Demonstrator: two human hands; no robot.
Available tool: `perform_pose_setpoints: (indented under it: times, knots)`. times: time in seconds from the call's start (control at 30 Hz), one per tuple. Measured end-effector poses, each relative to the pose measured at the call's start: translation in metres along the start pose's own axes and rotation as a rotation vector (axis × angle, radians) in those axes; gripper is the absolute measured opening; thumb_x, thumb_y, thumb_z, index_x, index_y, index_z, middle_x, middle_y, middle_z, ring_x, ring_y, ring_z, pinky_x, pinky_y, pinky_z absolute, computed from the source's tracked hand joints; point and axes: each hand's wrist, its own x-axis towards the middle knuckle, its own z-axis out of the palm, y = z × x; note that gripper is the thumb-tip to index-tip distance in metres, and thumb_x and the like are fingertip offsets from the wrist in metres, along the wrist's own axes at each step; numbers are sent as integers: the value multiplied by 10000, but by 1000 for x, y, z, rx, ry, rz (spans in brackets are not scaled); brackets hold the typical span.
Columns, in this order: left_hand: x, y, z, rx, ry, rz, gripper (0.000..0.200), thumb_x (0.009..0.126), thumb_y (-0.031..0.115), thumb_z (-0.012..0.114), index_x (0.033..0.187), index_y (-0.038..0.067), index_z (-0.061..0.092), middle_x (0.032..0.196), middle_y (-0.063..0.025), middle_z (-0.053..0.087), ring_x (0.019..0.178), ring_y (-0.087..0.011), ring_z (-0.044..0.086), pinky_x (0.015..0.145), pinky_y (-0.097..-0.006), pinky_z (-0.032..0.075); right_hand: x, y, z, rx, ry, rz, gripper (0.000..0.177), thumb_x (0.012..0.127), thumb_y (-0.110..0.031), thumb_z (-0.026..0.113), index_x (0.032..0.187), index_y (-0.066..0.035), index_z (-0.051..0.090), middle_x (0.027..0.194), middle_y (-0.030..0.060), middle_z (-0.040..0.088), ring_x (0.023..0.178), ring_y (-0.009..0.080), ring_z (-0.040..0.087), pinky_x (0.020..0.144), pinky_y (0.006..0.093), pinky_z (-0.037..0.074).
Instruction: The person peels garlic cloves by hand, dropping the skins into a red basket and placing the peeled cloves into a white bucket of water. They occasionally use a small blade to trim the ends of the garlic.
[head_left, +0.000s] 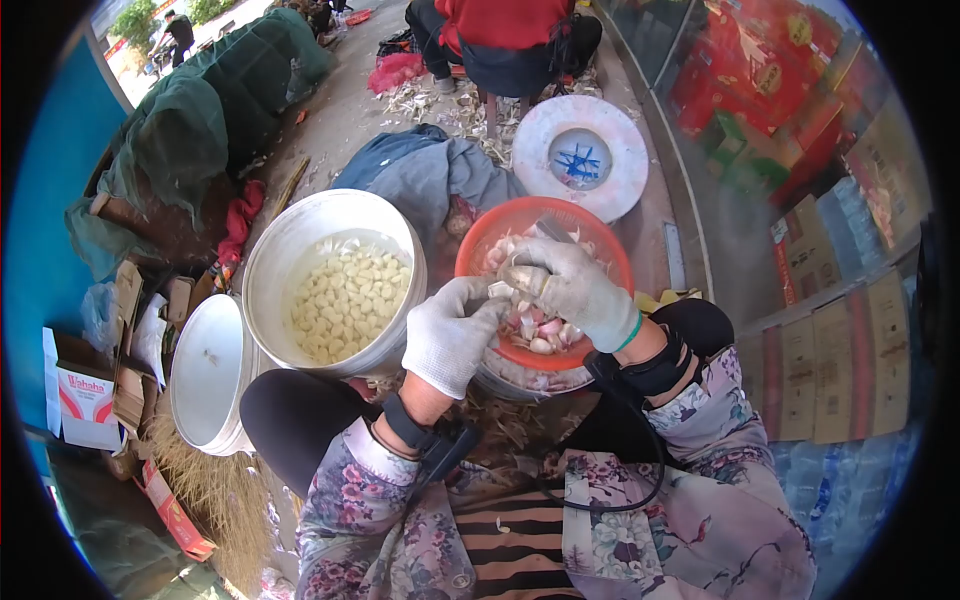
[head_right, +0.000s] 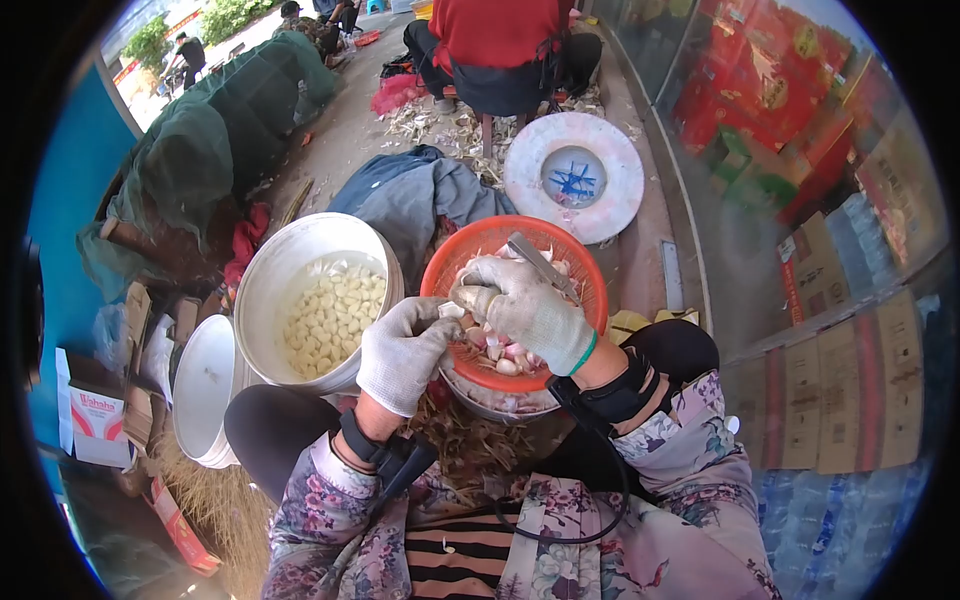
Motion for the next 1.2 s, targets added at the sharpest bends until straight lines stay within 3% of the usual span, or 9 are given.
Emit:
perform_pose_setpoints:
  times: [0.07,0.17,0.23,0.33,0.43,0.53,0.93,1.1,1.2]
  knots:
    - [1,-5,1,0,38,23,149,891,47,651,1020,-28,656,755,-22,661,512,-37,521,443,-186,406,-14,-24,4,327,-54,242,267,971,-93,520,1226,-32,570,946,22,631,714,45,571,606,192,483]
    - [2,-11,1,99,83,43,151,878,53,668,1004,-31,666,761,-43,676,559,-52,564,496,-202,445,-9,6,23,360,114,-8,143,937,-79,555,996,18,643,764,19,592,669,70,550,602,245,459]
    - [2,-15,-1,223,102,100,199,860,96,700,1016,-27,682,784,-81,706,644,-78,637,591,-228,512,-10,4,21,356,122,-12,166,935,-70,553,1015,51,634,779,21,598,678,66,544,610,236,457]
    - [0,-10,3,111,114,188,124,893,24,638,999,-38,658,735,-31,662,523,-45,535,463,-191,412,-12,-4,17,316,136,-6,169,931,-70,560,1020,51,637,796,28,609,687,71,551,613,237,457]
    - [-3,0,-2,50,78,45,152,887,54,656,1012,-28,682,782,-73,699,613,-74,617,576,-224,504,-13,0,17,248,175,-80,165,926,-67,563,1010,50,644,808,35,623,693,76,558,617,241,460]
    - [-3,-4,-4,-31,41,37,134,922,59,613,1016,-27,656,723,-36,664,520,-47,549,465,-178,420,-12,8,19,224,158,-112,156,924,-60,563,996,49,649,802,37,630,696,84,566,623,249,465]
    - [-3,-9,-8,146,47,150,133,945,90,569,981,-19,637,717,-36,655,507,-56,542,450,-192,433,-17,-2,26,285,71,-27,208,964,-134,559,1097,15,618,877,18,627,714,51,567,615,205,464]
    - [3,-4,-11,-204,-2,-77,141,955,98,518,952,-6,613,712,-41,646,484,-82,544,431,-200,443,-18,-9,27,386,186,43,154,948,-69,556,1033,26,643,848,39,651,718,93,593,641,242,490]
    - [7,-8,-15,-278,-7,-89,141,955,96,506,944,-3,606,709,-49,645,482,-91,553,424,-201,448,-22,-15,28,216,304,-199,156,930,-81,596,1042,18,643,870,51,664,728,96,598,649,244,497]
